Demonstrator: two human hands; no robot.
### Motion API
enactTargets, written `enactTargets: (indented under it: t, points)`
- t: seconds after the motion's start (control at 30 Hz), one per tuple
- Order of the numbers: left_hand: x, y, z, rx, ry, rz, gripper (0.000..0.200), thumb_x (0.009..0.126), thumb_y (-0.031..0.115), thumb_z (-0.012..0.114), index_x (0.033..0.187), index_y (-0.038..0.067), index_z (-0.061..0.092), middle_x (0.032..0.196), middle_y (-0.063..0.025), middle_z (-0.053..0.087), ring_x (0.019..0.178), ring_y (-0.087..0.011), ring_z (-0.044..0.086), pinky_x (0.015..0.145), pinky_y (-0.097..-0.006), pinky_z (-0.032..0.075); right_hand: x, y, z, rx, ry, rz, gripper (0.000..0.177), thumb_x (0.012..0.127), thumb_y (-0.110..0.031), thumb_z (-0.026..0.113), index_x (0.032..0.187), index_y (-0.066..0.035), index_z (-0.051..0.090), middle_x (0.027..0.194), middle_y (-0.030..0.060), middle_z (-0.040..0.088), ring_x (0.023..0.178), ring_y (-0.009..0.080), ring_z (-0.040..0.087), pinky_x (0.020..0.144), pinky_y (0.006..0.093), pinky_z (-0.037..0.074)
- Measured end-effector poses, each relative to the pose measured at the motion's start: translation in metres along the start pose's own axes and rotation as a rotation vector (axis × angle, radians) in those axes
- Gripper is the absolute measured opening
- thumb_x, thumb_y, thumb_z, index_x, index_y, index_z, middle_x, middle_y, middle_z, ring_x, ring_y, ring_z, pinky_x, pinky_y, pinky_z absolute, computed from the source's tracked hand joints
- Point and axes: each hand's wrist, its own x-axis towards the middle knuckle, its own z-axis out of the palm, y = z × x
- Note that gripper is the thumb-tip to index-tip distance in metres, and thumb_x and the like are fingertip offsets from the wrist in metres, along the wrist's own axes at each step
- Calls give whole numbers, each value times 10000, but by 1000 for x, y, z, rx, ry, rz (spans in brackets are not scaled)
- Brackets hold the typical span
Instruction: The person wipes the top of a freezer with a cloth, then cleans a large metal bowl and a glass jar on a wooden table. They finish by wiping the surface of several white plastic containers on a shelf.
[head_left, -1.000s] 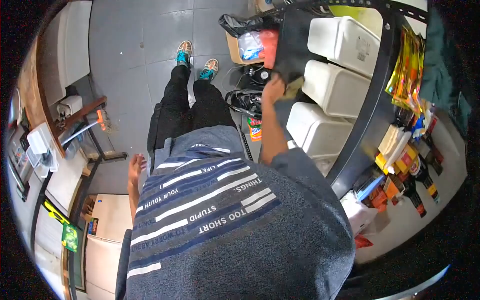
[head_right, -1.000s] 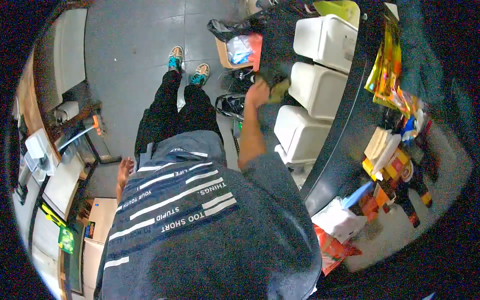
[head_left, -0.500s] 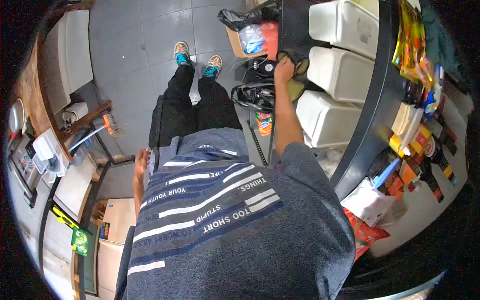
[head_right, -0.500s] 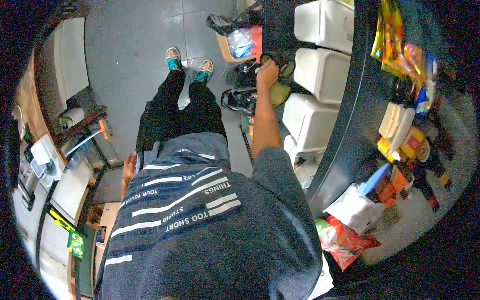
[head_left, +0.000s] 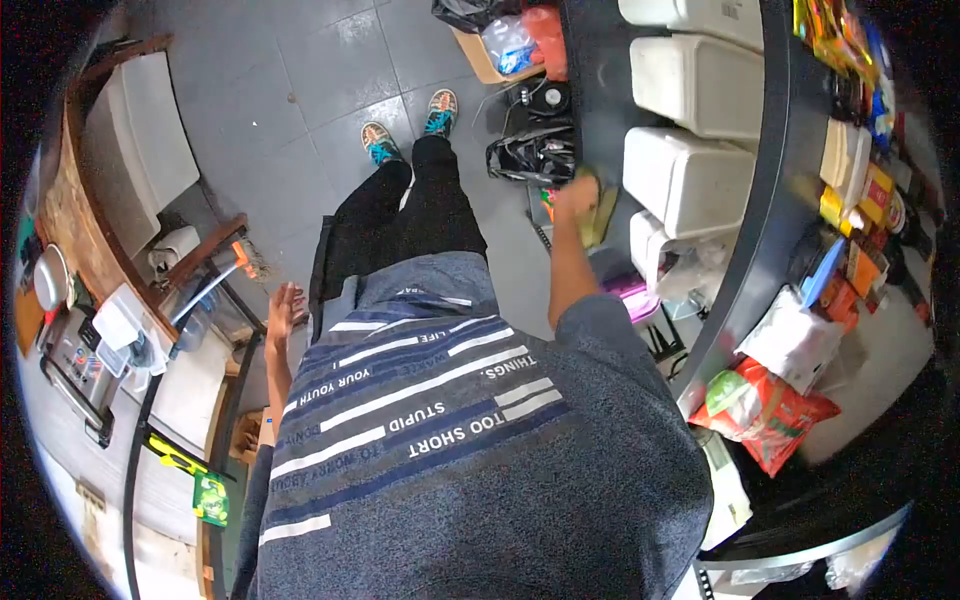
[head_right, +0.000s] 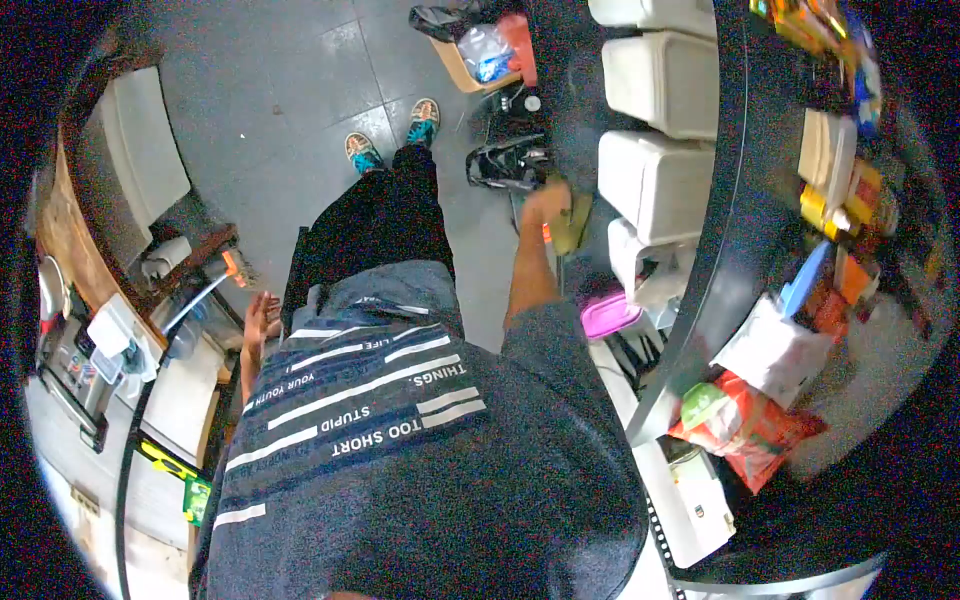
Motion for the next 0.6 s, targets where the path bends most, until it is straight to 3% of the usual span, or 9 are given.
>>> enactTargets:
  t: [0.1, 0.17, 0.3, 0.37, 0.43, 0.5, 0.57, 0.6]
  points:
    - [11, -4, -25, 6, -48, -2, 491, 896, 490, 454, 1106, 53, 531, 1055, -123, 587, 944, -236, 583, 774, -371, 475, 21, -55, 2, 29, 445, -582, 120, 775, -143, 586, 835, -38, 588, 826, 191, 618, 761, 366, 605, 701, 461, 485]
    - [2, 6, -38, 23, -34, 21, 495, 896, 492, 453, 1111, 53, 527, 1051, -117, 588, 940, -227, 584, 769, -367, 475, 24, -89, -14, 267, 442, -613, 111, 797, -145, 552, 839, -43, 562, 769, 207, 602, 717, 415, 575, 675, 473, 472]
    - [11, -9, -57, 6, 10, 38, 512, 890, 511, 453, 1108, 54, 527, 1040, -102, 592, 931, -214, 586, 759, -359, 475, -1, -52, -27, 182, 305, -612, 84, 806, -125, 519, 833, -50, 547, 773, 211, 600, 748, 430, 563, 681, 469, 466]
    - [9, -15, -50, -21, 47, 29, 520, 887, 520, 453, 1106, 54, 528, 1035, -96, 593, 928, -209, 586, 755, -357, 475, 18, 17, 48, -47, 234, -251, 44, 798, -108, 518, 796, -72, 543, 798, 172, 630, 757, 366, 606, 660, 460, 476]
    - [2, -23, -37, -54, 9, 94, 531, 884, 531, 452, 1104, 54, 529, 1020, -92, 597, 913, -203, 589, 745, -353, 479, -47, 15, -26, 75, 80, -20, 78, 792, -92, 518, 814, -97, 594, 836, 134, 657, 824, 284, 634, 682, 440, 485]
    - [-14, -25, -21, -73, -12, 122, 536, 883, 536, 451, 1103, 53, 530, 1013, -89, 599, 906, -200, 591, 740, -352, 481, -40, 103, 13, -626, -24, -420, 158, 781, -103, 550, 917, -103, 631, 881, 124, 658, 916, 218, 618, 754, 432, 473]
    - [-21, -27, 8, -140, -136, 147, 554, 853, 575, 471, 1122, 92, 519, 985, -55, 591, 914, -164, 575, 715, -319, 448, -41, 139, 28, -241, 67, 12, 231, 766, -90, 557, 980, -49, 634, 913, 158, 634, 976, 270, 581, 818, 430, 439]
    - [-22, -37, 20, -152, -126, 155, 554, 853, 575, 471, 1122, 92, 519, 985, -55, 591, 914, -164, 575, 715, -319, 448, -47, 135, 12, -233, 71, -3, 231, 766, -90, 557, 980, -49, 634, 913, 158, 634, 976, 270, 581, 818, 430, 439]
